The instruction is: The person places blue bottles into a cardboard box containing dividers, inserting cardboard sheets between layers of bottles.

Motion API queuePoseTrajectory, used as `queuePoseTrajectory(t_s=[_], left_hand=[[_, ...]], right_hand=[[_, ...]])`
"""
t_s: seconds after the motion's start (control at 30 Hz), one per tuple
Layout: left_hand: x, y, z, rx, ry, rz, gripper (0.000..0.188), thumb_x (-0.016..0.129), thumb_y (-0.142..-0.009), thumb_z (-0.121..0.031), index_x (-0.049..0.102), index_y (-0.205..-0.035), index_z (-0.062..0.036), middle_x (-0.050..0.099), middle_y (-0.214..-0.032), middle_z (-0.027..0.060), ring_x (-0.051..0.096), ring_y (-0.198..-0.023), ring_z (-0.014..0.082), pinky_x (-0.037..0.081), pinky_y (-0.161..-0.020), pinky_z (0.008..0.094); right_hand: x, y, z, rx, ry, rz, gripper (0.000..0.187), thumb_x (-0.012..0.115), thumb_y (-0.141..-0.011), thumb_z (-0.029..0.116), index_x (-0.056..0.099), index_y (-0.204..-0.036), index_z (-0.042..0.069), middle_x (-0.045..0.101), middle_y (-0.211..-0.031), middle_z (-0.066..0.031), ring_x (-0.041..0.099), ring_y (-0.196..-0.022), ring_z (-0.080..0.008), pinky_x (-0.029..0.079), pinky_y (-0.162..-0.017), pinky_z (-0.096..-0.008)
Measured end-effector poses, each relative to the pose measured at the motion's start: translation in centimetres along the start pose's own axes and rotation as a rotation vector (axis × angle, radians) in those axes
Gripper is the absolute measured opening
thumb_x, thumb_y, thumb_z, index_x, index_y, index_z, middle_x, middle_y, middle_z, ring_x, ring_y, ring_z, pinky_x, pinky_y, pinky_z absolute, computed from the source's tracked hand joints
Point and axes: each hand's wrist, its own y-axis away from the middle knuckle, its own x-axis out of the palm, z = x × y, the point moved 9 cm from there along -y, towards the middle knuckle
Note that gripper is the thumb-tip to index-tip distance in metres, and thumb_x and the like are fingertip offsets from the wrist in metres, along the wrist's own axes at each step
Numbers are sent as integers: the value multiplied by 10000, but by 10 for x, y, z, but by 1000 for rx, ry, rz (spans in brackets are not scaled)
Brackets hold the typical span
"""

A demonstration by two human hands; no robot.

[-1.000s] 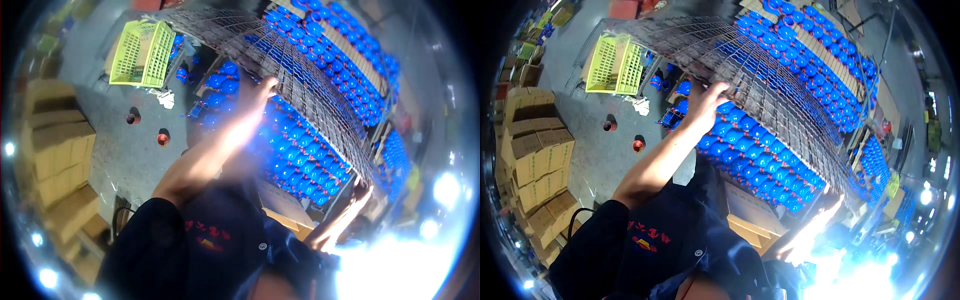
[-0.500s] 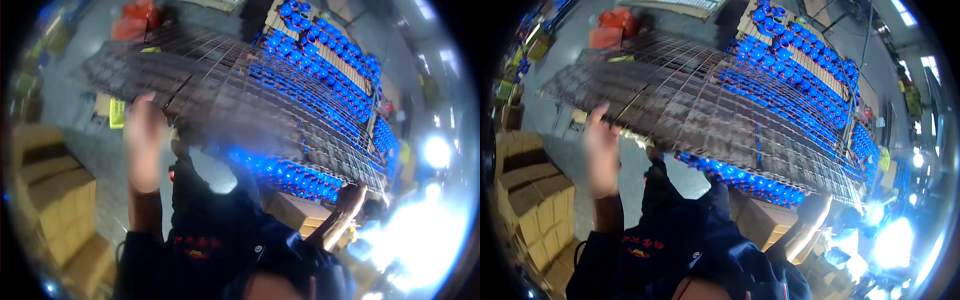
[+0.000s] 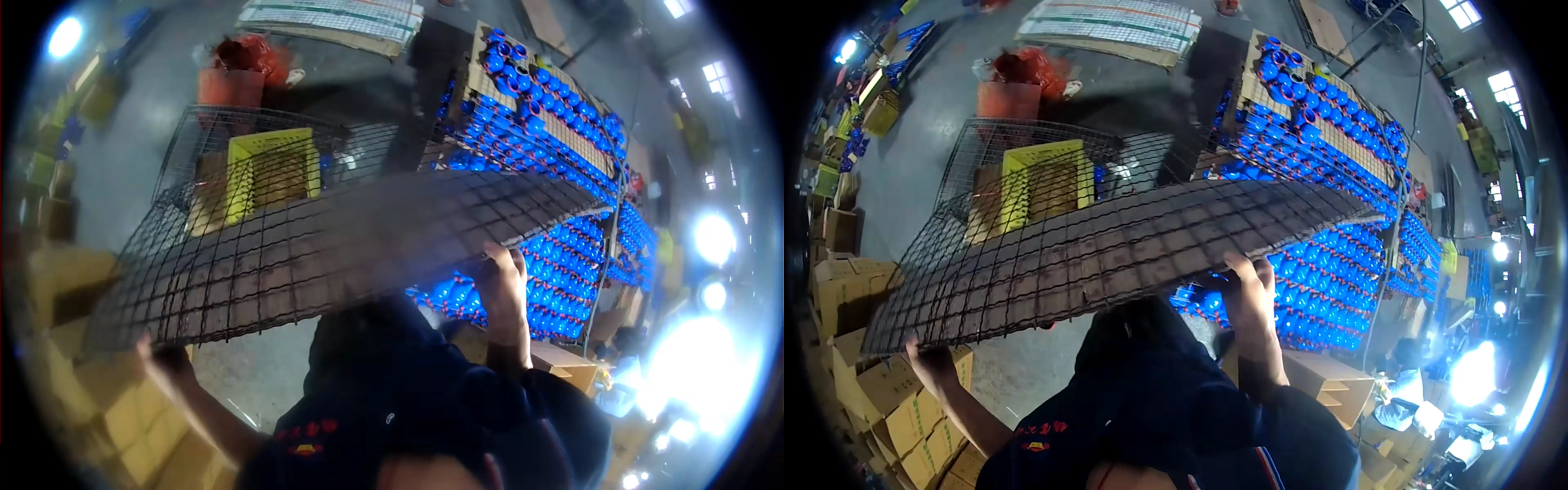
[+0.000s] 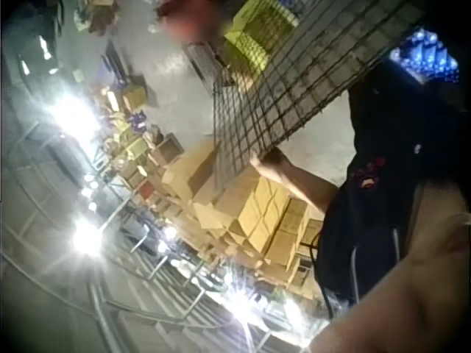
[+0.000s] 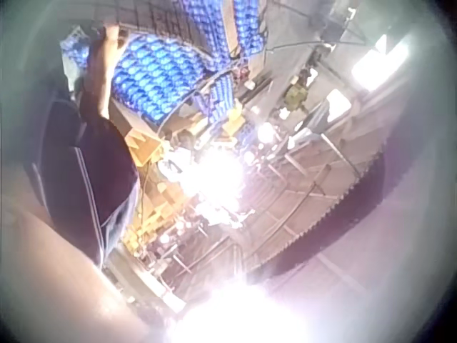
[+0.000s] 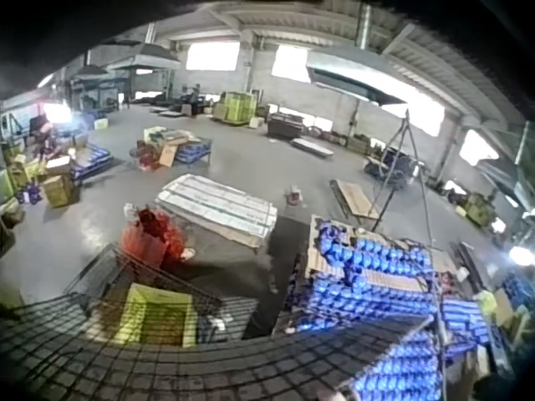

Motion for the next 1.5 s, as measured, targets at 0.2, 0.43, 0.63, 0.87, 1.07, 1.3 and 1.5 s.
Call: queuePoseTrajectory(t_s=[0.2, 0.43, 0.63, 0.87, 1.07, 1.3, 1.5], left_hand=[[-15, -7, -27, 52, 201, -87, 314, 625, -870, -191, 569, -1095, 22, 646, -1050, 96, 618, -947, 231, 500, -852, 359], [33, -42, -15, 130, 292, -91, 431, 577, -894, -191, 521, -1237, 64, 587, -1243, 162, 555, -1142, 279, 423, -1030, 390], [154, -88, 26, 153, 237, -312, 484, 548, -915, -237, 496, -1291, 62, 529, -1337, 182, 517, -1218, 287, 410, -1058, 401], [355, -196, 72, 129, 132, -288, 474, 599, -902, -253, 519, -1265, 41, 608, -1232, 152, 583, -1119, 253, 475, -976, 376], [525, -263, 99, 43, 207, -190, 324, 645, -881, -224, 604, -1114, -3, 666, -1098, 116, 637, -996, 237, 519, -895, 366], [688, -415, 104, 53, 318, 48, 306, 629, -850, -156, 593, -1100, 18, 649, -1112, 133, 606, -1019, 268, 474, -943, 398], [865, -596, 129, 44, 266, 227, 310, 650, -855, -178, 576, -1129, -52, 646, -1076, 94, 614, -961, 251, 515, -729, 396]], right_hand=[[109, -36, 12, -318, 323, 261, 227, 596, -865, 151, 640, -890, -71, 671, -770, -162, 664, -687, -257, 546, -632, -373], [207, -120, 21, -66, 126, 433, 191, 546, -902, 123, 631, -863, -44, 636, -712, -141, 645, -633, -244, 513, -541, -332], [273, -283, 23, 188, 66, 422, 216, 623, -850, 57, 579, -1050, -10, 646, -932, -106, 665, -824, -218, 581, -671, -342], [365, -509, 82, 322, 202, 296, 133, 637, -852, 94, 597, -977, 75, 605, -810, -24, 624, -734, -154, 517, -641, -295], [391, -643, 159, 193, 54, 345, 118, 633, -851, 91, 588, -950, 45, 625, -835, -36, 643, -726, -174, 539, -619, -302], [437, -757, 237, -10, -146, 306, 166, 639, -817, 14, 576, -963, -31, 652, -862, -105, 685, -757, -235, 613, -670, -405], [482, -871, 286, -186, -223, 169, 217, 656, -805, 23, 565, -999, -14, 648, -927, -126, 676, -771, -254, 617, -640, -411]])
